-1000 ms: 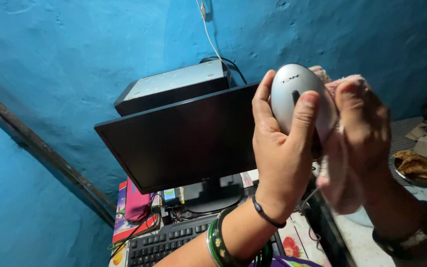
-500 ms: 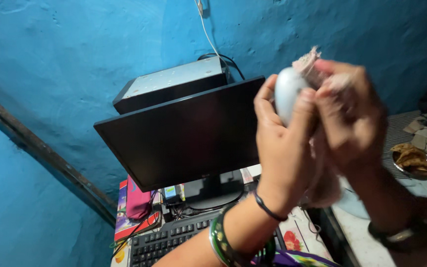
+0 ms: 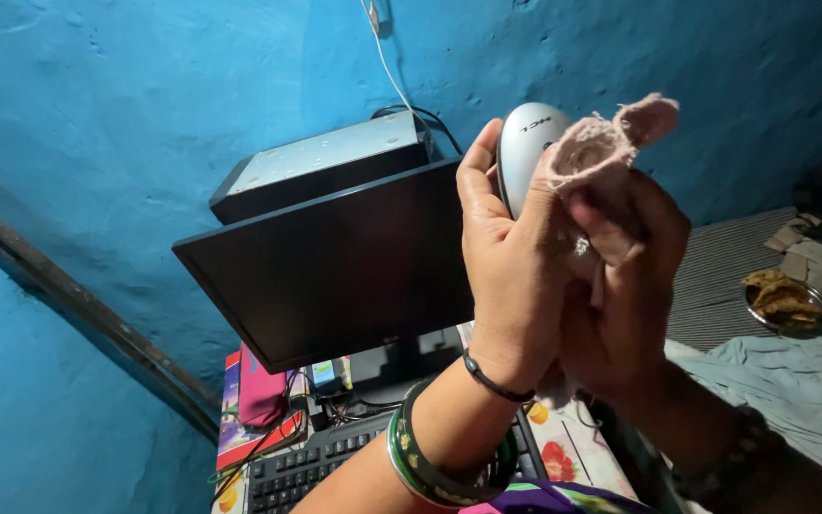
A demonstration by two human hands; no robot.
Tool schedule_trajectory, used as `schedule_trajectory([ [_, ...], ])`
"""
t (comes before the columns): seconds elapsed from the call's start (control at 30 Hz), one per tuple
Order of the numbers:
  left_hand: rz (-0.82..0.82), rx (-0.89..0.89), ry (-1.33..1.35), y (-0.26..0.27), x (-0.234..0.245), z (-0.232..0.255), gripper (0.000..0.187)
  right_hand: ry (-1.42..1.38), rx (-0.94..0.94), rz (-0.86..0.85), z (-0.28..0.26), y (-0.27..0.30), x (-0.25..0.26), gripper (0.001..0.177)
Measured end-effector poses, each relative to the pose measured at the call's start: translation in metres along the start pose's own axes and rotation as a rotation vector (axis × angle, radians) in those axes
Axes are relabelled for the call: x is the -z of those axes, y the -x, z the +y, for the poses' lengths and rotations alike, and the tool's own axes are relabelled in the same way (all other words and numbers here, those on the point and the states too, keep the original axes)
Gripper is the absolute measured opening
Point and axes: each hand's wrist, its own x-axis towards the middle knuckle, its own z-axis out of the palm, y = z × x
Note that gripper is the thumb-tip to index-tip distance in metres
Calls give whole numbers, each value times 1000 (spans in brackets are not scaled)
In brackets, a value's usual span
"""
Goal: The person cleans a computer setup using a pink cloth. They wipe the keyboard, mouse, and monitor screen, moving between components to remove dust and smudges.
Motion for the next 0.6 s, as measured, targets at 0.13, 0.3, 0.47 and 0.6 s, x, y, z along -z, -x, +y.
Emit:
schedule_trajectory([
  [0.13, 24, -13, -25, 7, -5, -9, 58, 34, 2, -86, 24, -21, 14, 29],
  [0.3, -5, 28, -139, 26, -12, -13, 58, -386, -502, -222, 54, -37, 24, 27],
  [0.47, -4, 44, -36, 19, -10, -16, 58, -337, -476, -118, 43, -22, 16, 31],
  [0.6, 30, 179, 171, 1, -1, -11, 60, -35, -74, -60, 9, -3, 15, 33],
])
